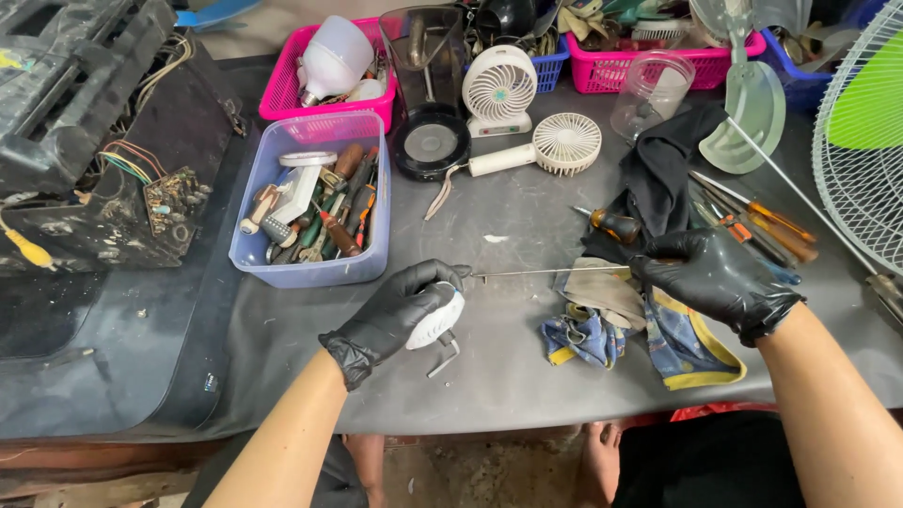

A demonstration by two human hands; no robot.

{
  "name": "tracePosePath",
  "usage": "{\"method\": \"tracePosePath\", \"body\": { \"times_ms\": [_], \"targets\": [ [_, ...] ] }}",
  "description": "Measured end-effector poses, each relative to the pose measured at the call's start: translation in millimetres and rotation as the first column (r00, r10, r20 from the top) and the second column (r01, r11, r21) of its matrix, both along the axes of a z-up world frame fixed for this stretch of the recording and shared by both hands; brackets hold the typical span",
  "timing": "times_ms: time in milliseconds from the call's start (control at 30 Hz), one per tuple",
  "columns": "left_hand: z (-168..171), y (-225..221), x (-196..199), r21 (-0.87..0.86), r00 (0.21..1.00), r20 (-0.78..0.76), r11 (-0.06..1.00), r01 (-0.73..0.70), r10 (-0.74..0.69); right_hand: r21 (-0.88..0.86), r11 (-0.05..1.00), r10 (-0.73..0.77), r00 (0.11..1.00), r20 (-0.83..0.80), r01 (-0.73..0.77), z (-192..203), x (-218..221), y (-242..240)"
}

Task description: The person is reassembling a small fan motor housing, using a screwdriver to align internal components.

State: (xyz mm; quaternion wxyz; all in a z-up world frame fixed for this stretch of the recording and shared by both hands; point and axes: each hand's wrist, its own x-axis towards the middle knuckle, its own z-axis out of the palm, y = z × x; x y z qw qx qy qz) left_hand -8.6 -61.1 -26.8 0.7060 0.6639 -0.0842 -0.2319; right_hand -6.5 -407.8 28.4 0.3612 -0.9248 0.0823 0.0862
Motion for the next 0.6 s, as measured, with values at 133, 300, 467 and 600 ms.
{"method": "tracePosePath", "body": {
  "times_ms": [133,300,467,600],
  "targets": [
    [-6,-1,-1,0.041,1.000,0.007,0.999,-0.005,0.005,-0.024,0.997,-0.073,0.996,-0.048,0.072,16,-8,11],
    [-11,-3,0,0.162,0.996,0.078,0.987,0.018,-0.031,-0.057,0.997,-0.046,0.998,-0.040,0.044,17,-8,12],
    [-15,-9,0,0.026,0.999,-0.032,0.999,0.039,-0.039,-0.113,0.993,-0.039,0.998,-0.047,0.033,19,-7,14],
    [-4,-11,-2,0.102,0.998,0.004,0.993,0.061,-0.061,0.034,0.998,0.045,0.999,0.021,-0.046,8,-3,7]
  ]
}}
